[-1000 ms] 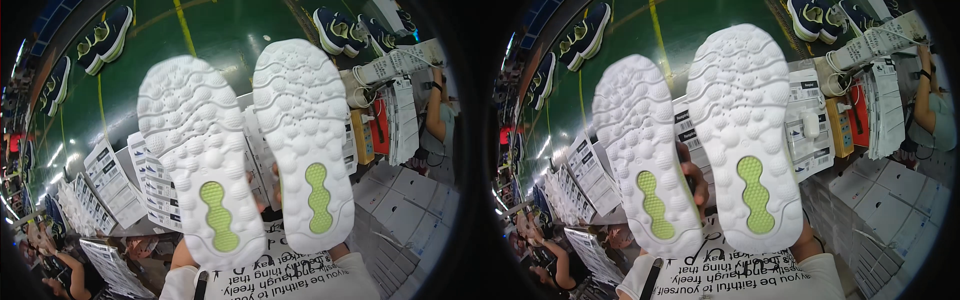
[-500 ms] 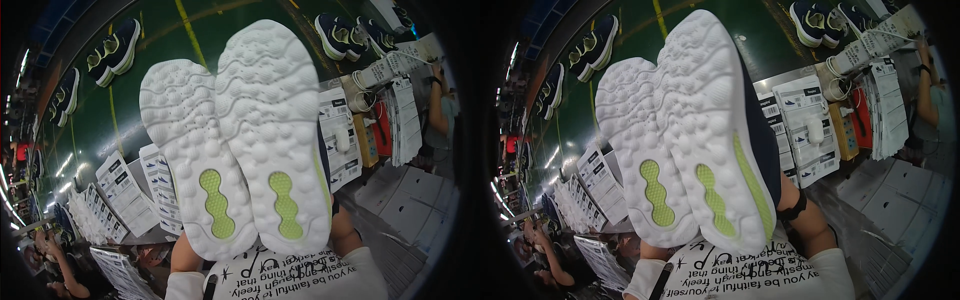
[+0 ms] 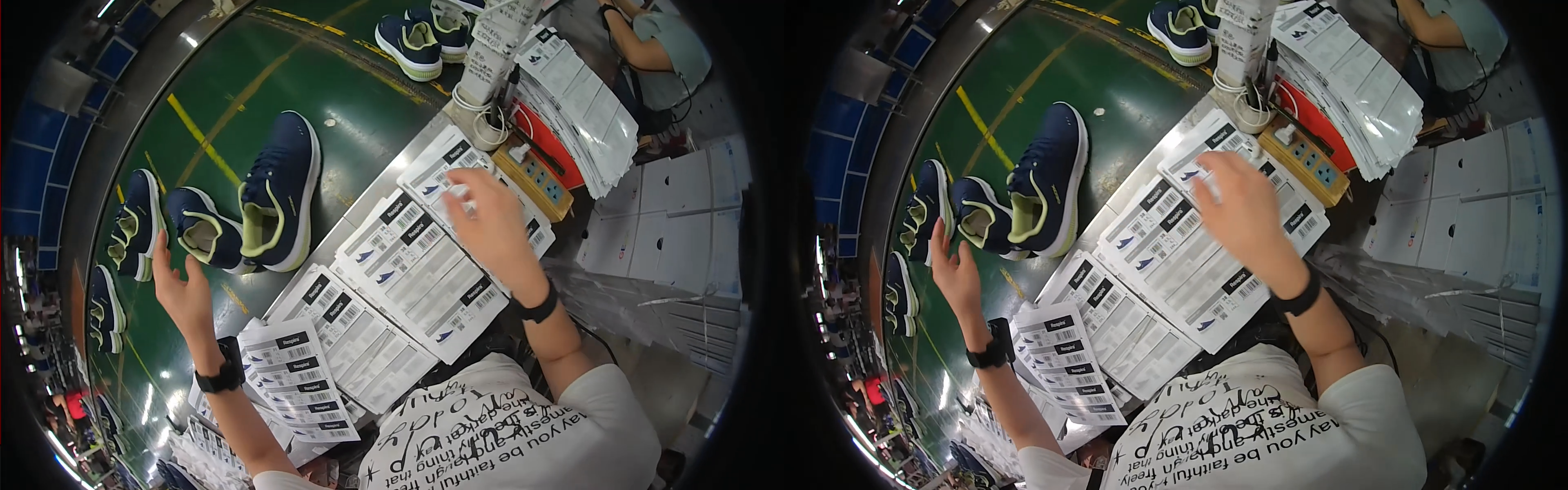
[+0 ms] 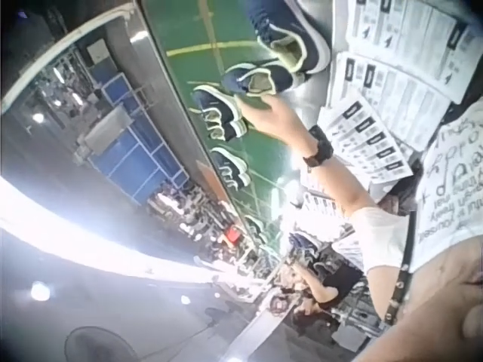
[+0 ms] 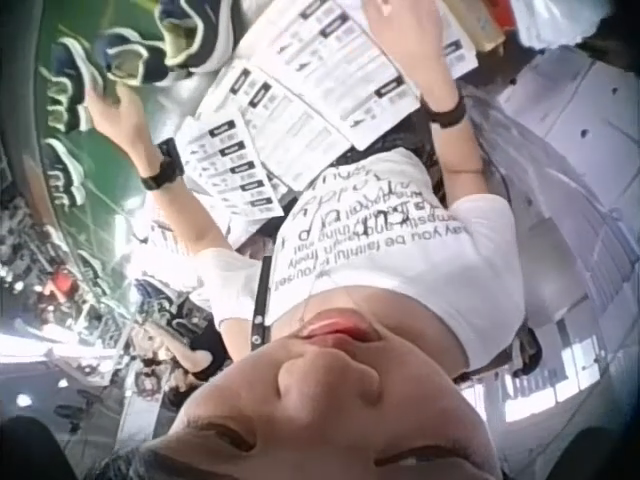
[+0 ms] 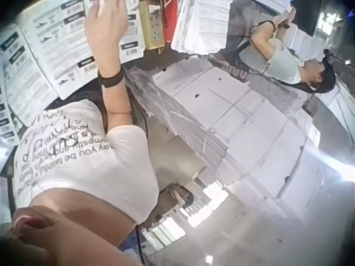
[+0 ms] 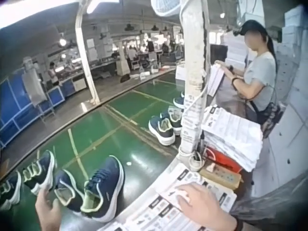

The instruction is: Checking shoe pairs against labels and scanning them at a quality control or shipping station.

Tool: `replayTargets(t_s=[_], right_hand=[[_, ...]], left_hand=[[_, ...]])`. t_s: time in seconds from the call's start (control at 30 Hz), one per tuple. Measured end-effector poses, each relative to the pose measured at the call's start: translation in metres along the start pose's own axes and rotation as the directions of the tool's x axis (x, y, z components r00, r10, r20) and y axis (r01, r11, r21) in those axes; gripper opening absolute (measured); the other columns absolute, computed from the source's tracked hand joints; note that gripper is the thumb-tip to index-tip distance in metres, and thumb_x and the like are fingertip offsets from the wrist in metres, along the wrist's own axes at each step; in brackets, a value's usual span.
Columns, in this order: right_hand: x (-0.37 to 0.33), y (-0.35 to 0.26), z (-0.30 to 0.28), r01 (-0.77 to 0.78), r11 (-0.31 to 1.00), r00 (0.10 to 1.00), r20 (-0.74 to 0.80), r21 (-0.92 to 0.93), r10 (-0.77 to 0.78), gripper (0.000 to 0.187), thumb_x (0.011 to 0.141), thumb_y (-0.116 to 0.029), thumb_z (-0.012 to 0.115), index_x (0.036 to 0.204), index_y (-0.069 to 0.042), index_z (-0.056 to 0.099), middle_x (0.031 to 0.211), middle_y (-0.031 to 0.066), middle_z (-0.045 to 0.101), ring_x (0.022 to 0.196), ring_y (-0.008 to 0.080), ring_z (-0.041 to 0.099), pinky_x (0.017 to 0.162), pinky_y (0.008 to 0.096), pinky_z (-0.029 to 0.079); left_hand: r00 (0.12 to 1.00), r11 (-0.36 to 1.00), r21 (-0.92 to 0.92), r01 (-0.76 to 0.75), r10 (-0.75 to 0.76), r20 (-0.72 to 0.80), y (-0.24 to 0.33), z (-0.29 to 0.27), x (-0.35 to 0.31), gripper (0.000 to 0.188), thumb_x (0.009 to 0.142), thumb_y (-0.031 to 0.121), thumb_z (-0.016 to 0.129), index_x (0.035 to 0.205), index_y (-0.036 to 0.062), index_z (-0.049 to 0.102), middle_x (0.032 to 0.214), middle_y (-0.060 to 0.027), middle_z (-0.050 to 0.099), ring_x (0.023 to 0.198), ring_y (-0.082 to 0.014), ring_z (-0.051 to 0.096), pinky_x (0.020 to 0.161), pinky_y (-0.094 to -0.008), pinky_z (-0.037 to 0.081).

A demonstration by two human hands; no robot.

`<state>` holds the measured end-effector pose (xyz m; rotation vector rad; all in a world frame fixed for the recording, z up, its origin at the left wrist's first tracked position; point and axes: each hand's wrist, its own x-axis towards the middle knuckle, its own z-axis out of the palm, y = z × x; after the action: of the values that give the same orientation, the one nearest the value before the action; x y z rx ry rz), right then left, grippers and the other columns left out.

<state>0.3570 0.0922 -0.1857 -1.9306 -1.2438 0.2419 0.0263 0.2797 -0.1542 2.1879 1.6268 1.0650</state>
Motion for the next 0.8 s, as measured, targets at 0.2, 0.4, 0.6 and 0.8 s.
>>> replayTargets(t_s=[0.2, 0.4, 0.6, 0.8], right_hand=[[-0.027, 0.063, -0.032, -0.14, 0.946, 0.988, 0.022, -0.293, 0.153, 0.034, 0.079, -0.016, 0.068, 0.105, 0.002, 0.058, 0.093, 0.0135, 0.06, 0.077, 0.024, 0.06, 0.068, 0.0336, 0.049], [-0.032, 0.041, -0.037, -0.464, 0.834, 0.874, 0.307, 0.299, 0.376, 0.031, 0.075, -0.015, 0.074, 0.098, 0.002, 0.062, 0.087, 0.0064, 0.061, 0.07, 0.0104, 0.057, 0.059, 0.0255, 0.048], [-0.032, 0.041, -0.05, -0.646, 0.454, 0.755, 0.603, 0.614, 0.258, 0.023, 0.083, -0.014, 0.068, 0.1, 0.0, 0.063, 0.084, 0.001, 0.062, 0.07, 0.0035, 0.054, 0.056, 0.0217, 0.046], [0.006, 0.056, -0.024, 0.167, 0.963, 0.981, -0.058, -0.211, -0.183, 0.023, 0.081, -0.006, 0.063, 0.103, -0.001, 0.062, 0.098, 0.0122, 0.059, 0.081, 0.0303, 0.058, 0.071, 0.037, 0.048]], left_hand=[[0.764, 0.866, -0.48, -0.14, 0.403, 0.504, 0.137, 0.052, -0.049, 0.03, 0.081, -0.002, 0.059, 0.111, 0.0005, 0.061, 0.104, -0.0101, 0.066, 0.092, -0.0175, 0.064, 0.079, -0.0291, 0.05], [0.593, 0.787, -0.542, 0.295, 0.294, 0.749, 0.18, 0.114, -0.097, 0.039, 0.082, 0.009, 0.068, 0.116, -0.0047, 0.054, 0.1, -0.0139, 0.065, 0.087, -0.0172, 0.064, 0.072, -0.0258, 0.051], [0.472, 0.539, -0.558, 0.631, 0.304, 0.827, 0.166, 0.12, -0.122, 0.029, 0.082, 0.015, 0.07, 0.101, -0.0041, 0.058, 0.091, -0.0108, 0.067, 0.08, -0.0119, 0.064, 0.072, -0.025, 0.052], [0.488, 0.581, -0.448, 0.679, 0.099, 0.867, 0.15, 0.105, -0.137, 0.022, 0.08, 0.007, 0.071, 0.095, -0.0027, 0.058, 0.089, -0.009, 0.066, 0.085, -0.012, 0.064, 0.077, -0.025, 0.053]])
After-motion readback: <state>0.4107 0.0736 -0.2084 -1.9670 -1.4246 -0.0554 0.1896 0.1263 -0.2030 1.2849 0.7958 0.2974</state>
